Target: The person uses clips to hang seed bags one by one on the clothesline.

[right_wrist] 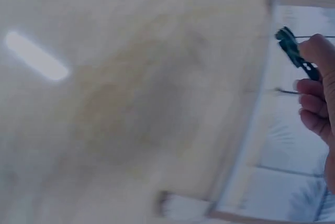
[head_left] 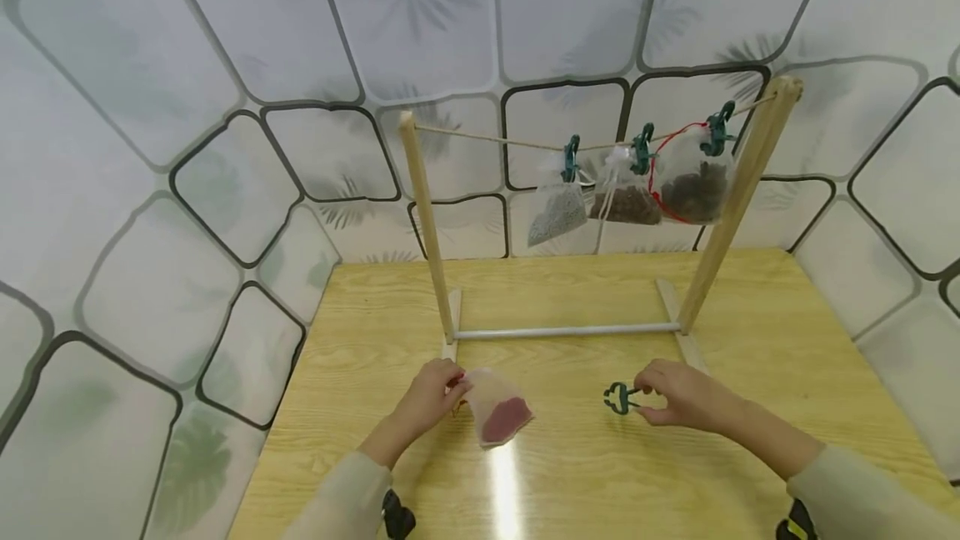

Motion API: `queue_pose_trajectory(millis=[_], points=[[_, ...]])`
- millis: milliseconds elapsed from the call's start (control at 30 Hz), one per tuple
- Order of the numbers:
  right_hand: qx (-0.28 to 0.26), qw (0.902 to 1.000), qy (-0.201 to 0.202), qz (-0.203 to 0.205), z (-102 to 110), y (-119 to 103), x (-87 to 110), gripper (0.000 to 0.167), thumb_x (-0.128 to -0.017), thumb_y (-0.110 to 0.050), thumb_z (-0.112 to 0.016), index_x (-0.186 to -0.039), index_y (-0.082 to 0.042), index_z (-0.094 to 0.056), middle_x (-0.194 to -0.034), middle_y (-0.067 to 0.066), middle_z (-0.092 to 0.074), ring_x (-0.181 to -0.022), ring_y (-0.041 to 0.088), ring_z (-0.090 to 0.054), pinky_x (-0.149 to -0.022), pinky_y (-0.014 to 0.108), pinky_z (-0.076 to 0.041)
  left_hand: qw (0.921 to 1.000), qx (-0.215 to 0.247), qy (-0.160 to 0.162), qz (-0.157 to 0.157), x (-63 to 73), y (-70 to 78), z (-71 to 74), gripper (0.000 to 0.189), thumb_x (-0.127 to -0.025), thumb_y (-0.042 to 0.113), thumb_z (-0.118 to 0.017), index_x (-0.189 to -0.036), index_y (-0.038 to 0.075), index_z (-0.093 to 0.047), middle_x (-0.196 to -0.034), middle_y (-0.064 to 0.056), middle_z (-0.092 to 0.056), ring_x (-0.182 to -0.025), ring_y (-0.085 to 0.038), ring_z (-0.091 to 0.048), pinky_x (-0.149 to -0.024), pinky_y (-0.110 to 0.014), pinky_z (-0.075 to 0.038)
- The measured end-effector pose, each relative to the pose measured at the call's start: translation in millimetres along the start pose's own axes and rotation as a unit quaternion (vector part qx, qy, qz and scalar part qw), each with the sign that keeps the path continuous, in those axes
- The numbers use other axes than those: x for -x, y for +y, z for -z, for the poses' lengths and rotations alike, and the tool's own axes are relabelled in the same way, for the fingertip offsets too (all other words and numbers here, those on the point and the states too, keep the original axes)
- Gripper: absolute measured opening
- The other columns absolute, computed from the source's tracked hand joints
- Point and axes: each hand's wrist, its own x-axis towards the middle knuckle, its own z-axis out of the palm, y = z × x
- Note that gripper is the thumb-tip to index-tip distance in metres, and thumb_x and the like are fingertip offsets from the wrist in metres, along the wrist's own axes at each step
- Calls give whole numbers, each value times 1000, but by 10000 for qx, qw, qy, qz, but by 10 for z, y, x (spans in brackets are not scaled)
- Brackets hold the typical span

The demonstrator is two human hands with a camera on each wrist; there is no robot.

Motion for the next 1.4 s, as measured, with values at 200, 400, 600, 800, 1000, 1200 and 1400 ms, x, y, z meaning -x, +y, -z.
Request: queue_pose_trajectory(millis=[200, 400, 600, 800, 1000, 1200, 1400], points=[[297, 9984, -97, 463, 327, 35, -503, 33, -96, -38, -45, -81, -10, -57, -72, -4, -54, -61, 5, -48, -52, 17, -40, 9945, -480, 373, -857, -113, 24, 112, 15, -81, 14, -72, -75, 9, -60, -68, 3, -54, -64, -10, -47, -63, -28, -41], [476, 9946, -674, 624, 732, 5, -916, 26, -68, -13, -78, -78, -11, -55, -70, -5, -53, -61, 7, -47, -52, 21, -41, 9854, -1184, 474, -1127, -270, 124, 266, 11, -82, 14, -72, -79, 7, -64, -71, 0, -58, -64, -14, -53, -63, -30, -46], [533, 9839, -1703, 26, 1098, -92, -1297, 26, -72, -11, -76, -73, -14, -50, -67, -8, -47, -60, 4, -37, -52, 21, -37, 9788, -1432, 808, -1219, -455, 239, 485, 10, -80, 11, -74, -81, 6, -66, -73, -3, -62, -68, -20, -59, -64, -34, -49], [565, 9710, -2284, -416, 1354, -150, -1643, 23, -78, -11, -73, -73, -14, -50, -66, -6, -49, -61, 5, -40, -54, 22, -38, 9707, -1664, 1007, -1408, -659, 335, 708, 13, -77, 11, -77, -80, 6, -66, -72, -3, -61, -66, -22, -59, -59, -36, -47], [769, 9684, -2343, -366, 1549, -239, -1980, 17, -84, -13, -70, -78, -11, -54, -67, -4, -51, -62, 7, -41, -56, 24, -38, 9661, -1764, 1114, -1524, -822, 472, 925, 12, -78, 10, -76, -79, 4, -65, -72, -6, -62, -67, -24, -60, -61, -39, -49], [944, 9513, -2801, -879, 1679, -315, -2299, 10, -91, -12, -62, -84, -8, -56, -74, 1, -53, -70, 15, -48, -65, 31, -43, 9611, -1890, 1402, -1447, -966, 586, 1077, 11, -81, 8, -72, -81, 0, -64, -74, -9, -62, -66, -26, -58, -63, -38, -49], [1212, 9467, -2880, -781, 1748, -331, -2504, 8, -92, -8, -59, -87, -3, -55, -77, 7, -56, -74, 20, -54, -69, 34, -47, 9488, -2348, 1577, -1405, -1129, 689, 1223, 12, -81, 10, -73, -80, 1, -65, -72, -10, -62, -64, -27, -56, -56, -38, -43]])
